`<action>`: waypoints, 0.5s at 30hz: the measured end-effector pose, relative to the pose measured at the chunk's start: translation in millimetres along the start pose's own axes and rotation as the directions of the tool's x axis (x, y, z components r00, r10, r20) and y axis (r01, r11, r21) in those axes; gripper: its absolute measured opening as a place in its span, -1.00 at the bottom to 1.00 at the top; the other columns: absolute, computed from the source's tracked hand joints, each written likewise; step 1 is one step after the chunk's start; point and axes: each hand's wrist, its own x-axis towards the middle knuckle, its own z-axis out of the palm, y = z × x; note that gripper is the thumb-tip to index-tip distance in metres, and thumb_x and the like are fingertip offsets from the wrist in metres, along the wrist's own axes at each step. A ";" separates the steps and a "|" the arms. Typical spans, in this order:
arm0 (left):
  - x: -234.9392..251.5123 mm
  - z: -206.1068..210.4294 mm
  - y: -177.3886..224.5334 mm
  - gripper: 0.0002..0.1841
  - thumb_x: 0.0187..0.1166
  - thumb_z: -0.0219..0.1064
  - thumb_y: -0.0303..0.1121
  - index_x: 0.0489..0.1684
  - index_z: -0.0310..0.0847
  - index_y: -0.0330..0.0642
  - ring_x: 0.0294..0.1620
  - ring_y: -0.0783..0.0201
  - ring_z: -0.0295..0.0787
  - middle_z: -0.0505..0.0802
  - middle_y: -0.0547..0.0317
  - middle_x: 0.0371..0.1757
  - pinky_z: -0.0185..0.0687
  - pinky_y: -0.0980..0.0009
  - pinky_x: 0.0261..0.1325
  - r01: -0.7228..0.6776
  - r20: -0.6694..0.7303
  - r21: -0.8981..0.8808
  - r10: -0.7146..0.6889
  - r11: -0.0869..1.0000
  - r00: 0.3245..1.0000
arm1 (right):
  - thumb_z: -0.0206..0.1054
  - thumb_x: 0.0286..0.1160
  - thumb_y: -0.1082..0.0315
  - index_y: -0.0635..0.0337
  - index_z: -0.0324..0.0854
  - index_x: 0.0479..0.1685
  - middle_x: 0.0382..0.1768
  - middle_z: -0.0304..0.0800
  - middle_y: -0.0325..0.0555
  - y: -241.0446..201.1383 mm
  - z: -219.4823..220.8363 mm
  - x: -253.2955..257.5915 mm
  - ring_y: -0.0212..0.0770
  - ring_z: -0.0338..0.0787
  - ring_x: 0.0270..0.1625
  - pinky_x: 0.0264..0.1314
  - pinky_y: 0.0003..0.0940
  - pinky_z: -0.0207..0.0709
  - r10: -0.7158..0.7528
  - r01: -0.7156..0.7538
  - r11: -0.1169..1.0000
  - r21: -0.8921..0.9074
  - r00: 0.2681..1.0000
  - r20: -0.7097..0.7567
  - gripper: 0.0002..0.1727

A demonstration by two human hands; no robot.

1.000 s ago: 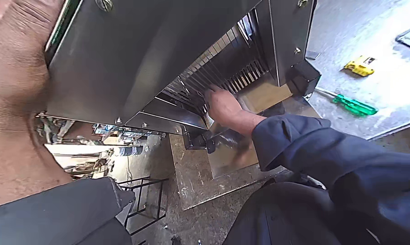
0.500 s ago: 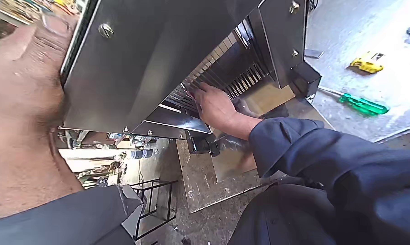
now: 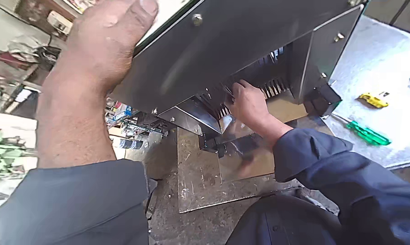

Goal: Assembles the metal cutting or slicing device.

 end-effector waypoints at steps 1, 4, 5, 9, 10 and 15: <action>-5.3 2.6 21.4 -0.52 0.69 0.01 0.35 0.11 0.67 0.30 -0.12 0.76 0.65 0.72 0.59 -0.15 0.65 0.46 -0.01 0.036 -0.020 0.029 -0.036 0.999 0.999 | 0.41 0.44 0.25 0.31 0.68 -0.34 -0.22 0.80 0.17 2.5 6.4 -1.3 0.17 0.86 -0.26 -0.35 0.12 0.67 0.010 -0.008 0.999 -0.045 1.000 0.025 -0.75; -12.4 1.3 48.6 -0.48 0.68 0.03 0.35 0.02 0.68 0.16 -0.15 0.61 0.59 0.68 0.46 -0.19 0.56 0.29 -0.03 0.119 -0.022 0.055 -0.118 0.991 0.993 | 0.38 0.48 0.22 0.31 0.71 -0.31 -0.21 0.81 0.17 3.6 14.7 -5.1 0.18 0.86 -0.31 -0.39 0.12 0.66 0.020 -0.016 0.991 -0.137 0.999 0.026 -0.73; -14.8 1.4 50.9 -0.51 0.68 0.06 0.31 -0.11 0.68 0.15 -0.26 0.63 0.57 0.65 0.48 -0.28 0.54 0.36 -0.14 0.121 -0.038 0.046 -0.120 0.992 0.992 | 0.39 0.48 0.20 0.32 0.71 -0.26 -0.16 0.81 0.18 1.0 13.6 -6.1 0.19 0.86 -0.28 -0.36 0.14 0.67 0.039 -0.031 0.987 -0.155 0.998 0.050 -0.71; -17.8 -2.3 49.0 -0.54 0.65 0.19 0.24 -0.24 0.73 0.07 -0.31 0.52 0.60 0.67 0.40 -0.36 0.52 0.29 -0.18 0.025 -0.086 0.009 -0.024 1.000 0.996 | 0.43 0.43 0.17 0.33 0.70 -0.22 -0.12 0.82 0.20 -12.4 10.7 -2.6 0.21 0.87 -0.20 -0.29 0.18 0.66 0.087 -0.082 0.982 -0.171 0.996 0.022 -0.68; -18.3 -3.0 46.2 -0.51 0.62 0.21 0.28 -0.23 0.74 0.06 -0.28 0.46 0.64 0.70 0.36 -0.34 0.55 0.22 -0.16 0.000 -0.097 0.012 0.001 1.000 0.995 | 0.42 0.43 0.17 0.35 0.71 -0.24 -0.14 0.83 0.22 -17.3 9.1 0.4 0.23 0.87 -0.19 -0.27 0.20 0.66 0.074 -0.078 0.985 -0.157 0.997 -0.031 -0.67; -19.9 2.9 32.1 -0.61 0.51 0.42 0.15 -0.56 0.70 0.09 -0.51 0.54 0.58 0.65 0.45 -0.57 0.45 0.40 -0.41 -0.167 -0.206 -0.079 0.148 0.983 0.967 | 0.46 0.48 0.22 0.38 0.71 -0.04 -0.07 0.79 0.32 -37.5 0.7 2.3 0.29 0.84 -0.10 -0.17 0.26 0.64 -0.050 0.023 0.988 -0.151 0.983 -0.176 -0.66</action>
